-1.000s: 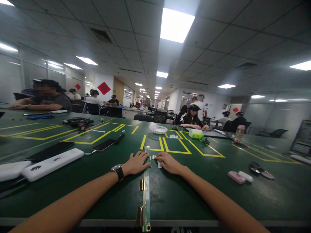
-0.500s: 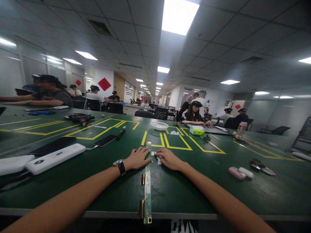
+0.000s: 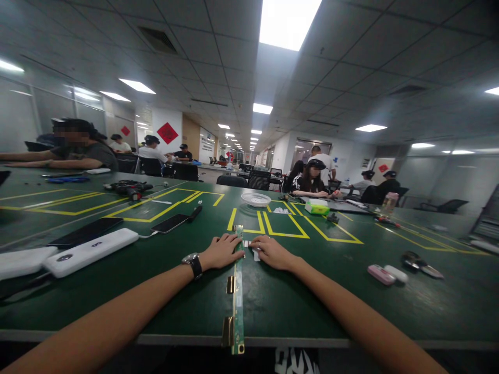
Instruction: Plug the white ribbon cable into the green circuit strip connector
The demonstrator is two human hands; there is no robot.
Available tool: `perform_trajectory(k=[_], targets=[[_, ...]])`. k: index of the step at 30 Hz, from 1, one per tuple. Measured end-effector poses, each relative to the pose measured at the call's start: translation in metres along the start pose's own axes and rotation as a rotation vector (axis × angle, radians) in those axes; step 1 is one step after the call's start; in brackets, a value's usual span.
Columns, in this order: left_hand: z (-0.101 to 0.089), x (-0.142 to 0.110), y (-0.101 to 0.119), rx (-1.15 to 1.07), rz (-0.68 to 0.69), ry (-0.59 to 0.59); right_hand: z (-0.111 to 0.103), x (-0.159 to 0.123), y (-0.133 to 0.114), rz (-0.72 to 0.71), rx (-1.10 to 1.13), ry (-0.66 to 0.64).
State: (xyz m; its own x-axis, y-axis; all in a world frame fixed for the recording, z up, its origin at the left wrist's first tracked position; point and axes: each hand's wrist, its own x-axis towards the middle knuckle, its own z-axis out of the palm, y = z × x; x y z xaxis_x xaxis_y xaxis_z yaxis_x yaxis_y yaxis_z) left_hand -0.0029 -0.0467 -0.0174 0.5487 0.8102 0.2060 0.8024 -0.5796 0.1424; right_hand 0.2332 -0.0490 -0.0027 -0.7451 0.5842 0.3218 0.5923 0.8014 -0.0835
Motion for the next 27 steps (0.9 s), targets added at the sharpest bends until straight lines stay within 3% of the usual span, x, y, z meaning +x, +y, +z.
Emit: perform_trajectory(k=[27], targets=[[-0.0053,-0.0015,0.003,0.007,0.032,-0.101,-0.0028,0.0004,0.0014,-0.127,0.069,-0.068]])
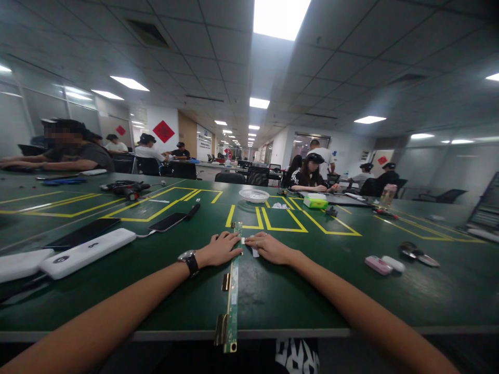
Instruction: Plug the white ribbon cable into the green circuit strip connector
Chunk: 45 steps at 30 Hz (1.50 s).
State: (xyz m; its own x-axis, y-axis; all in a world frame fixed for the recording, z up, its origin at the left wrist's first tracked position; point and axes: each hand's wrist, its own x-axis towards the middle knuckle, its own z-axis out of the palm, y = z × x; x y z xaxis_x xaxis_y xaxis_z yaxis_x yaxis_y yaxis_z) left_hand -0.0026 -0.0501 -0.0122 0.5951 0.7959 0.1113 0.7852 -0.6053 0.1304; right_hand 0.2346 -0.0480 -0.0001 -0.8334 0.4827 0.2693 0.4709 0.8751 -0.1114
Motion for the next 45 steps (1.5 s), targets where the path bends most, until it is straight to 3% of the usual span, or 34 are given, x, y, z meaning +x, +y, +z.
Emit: perform_trajectory(k=[11,17,22,27,31,40,45], targets=[[-0.005,-0.004,0.003,-0.087,0.056,0.013,-0.005,-0.002,-0.006,-0.002,-0.071,0.027],[-0.008,-0.005,0.014,-0.19,0.132,0.047,-0.007,-0.001,-0.009,0.01,-0.101,0.134],[-0.003,-0.003,0.016,-0.217,0.144,0.117,-0.001,0.0,-0.009,-0.08,-0.003,0.138],[-0.003,0.0,0.014,-0.207,0.081,0.304,0.001,0.001,-0.002,-0.07,0.023,0.081],[-0.007,0.0,0.013,-0.183,0.034,0.436,-0.004,-0.011,0.031,0.101,-0.081,0.047],[-0.01,-0.003,0.013,-0.169,0.058,0.421,-0.025,-0.106,0.145,0.907,-0.416,0.017],[-0.009,-0.002,0.014,-0.137,0.079,0.358,-0.021,-0.121,0.164,0.995,-0.438,0.038]])
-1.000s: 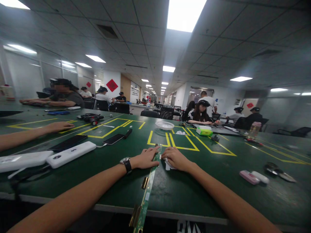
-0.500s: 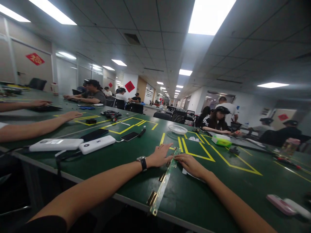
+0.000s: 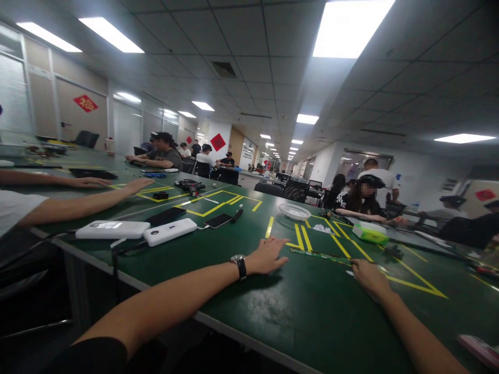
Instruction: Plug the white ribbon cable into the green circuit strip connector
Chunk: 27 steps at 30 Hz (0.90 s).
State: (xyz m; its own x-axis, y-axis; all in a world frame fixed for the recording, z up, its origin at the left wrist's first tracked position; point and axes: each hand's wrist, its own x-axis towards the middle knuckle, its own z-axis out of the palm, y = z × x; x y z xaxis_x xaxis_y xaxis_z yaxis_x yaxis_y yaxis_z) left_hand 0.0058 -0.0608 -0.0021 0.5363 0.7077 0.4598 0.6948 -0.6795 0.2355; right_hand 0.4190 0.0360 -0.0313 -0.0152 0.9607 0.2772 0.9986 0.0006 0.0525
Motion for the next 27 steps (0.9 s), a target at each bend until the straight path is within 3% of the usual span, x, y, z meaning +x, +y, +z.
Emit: perform_trajectory(k=[17,27], targets=[[-0.004,-0.003,0.006,0.037,0.04,-0.108,-0.011,-0.007,-0.013,0.027,0.014,-0.019],[-0.004,-0.003,0.006,0.027,0.037,-0.131,-0.015,-0.009,-0.01,0.136,0.002,-0.044]])
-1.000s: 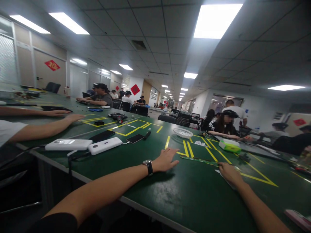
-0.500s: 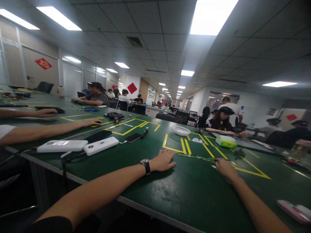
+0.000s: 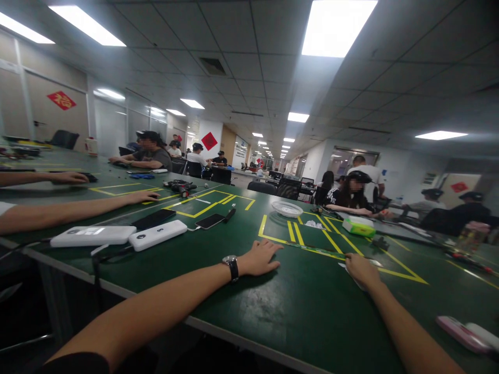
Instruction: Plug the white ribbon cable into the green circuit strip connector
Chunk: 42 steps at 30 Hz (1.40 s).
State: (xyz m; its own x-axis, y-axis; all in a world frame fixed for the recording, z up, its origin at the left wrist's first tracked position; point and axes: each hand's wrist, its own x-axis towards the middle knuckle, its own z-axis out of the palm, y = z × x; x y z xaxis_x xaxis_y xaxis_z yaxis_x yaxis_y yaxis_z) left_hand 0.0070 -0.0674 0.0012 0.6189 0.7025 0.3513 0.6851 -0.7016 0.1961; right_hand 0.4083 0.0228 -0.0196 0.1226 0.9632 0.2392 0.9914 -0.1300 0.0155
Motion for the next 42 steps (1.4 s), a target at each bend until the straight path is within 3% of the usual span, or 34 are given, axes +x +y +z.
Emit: perform_trajectory(k=[21,24,28,32,36,40,42], targets=[[0.005,0.001,-0.004,0.007,0.019,-0.024,0.022,0.022,0.02,-0.11,0.009,-0.045],[0.005,0.001,-0.004,0.006,0.014,-0.028,0.02,0.018,0.02,-0.118,-0.006,0.013],[0.004,0.001,-0.003,0.016,0.02,-0.011,0.007,0.01,0.012,-0.107,-0.051,0.211],[0.004,0.0,-0.002,0.025,0.021,0.002,-0.014,0.002,-0.011,-0.169,-0.028,0.31],[0.004,0.0,-0.002,-0.004,0.134,-0.028,-0.032,-0.015,-0.058,-0.504,0.203,0.363],[0.009,0.001,-0.001,-0.048,0.4,-0.104,-0.048,-0.062,-0.128,-0.857,0.511,0.191],[0.013,0.001,-0.002,-0.051,0.42,-0.093,-0.056,-0.094,-0.162,-1.007,0.569,0.065]])
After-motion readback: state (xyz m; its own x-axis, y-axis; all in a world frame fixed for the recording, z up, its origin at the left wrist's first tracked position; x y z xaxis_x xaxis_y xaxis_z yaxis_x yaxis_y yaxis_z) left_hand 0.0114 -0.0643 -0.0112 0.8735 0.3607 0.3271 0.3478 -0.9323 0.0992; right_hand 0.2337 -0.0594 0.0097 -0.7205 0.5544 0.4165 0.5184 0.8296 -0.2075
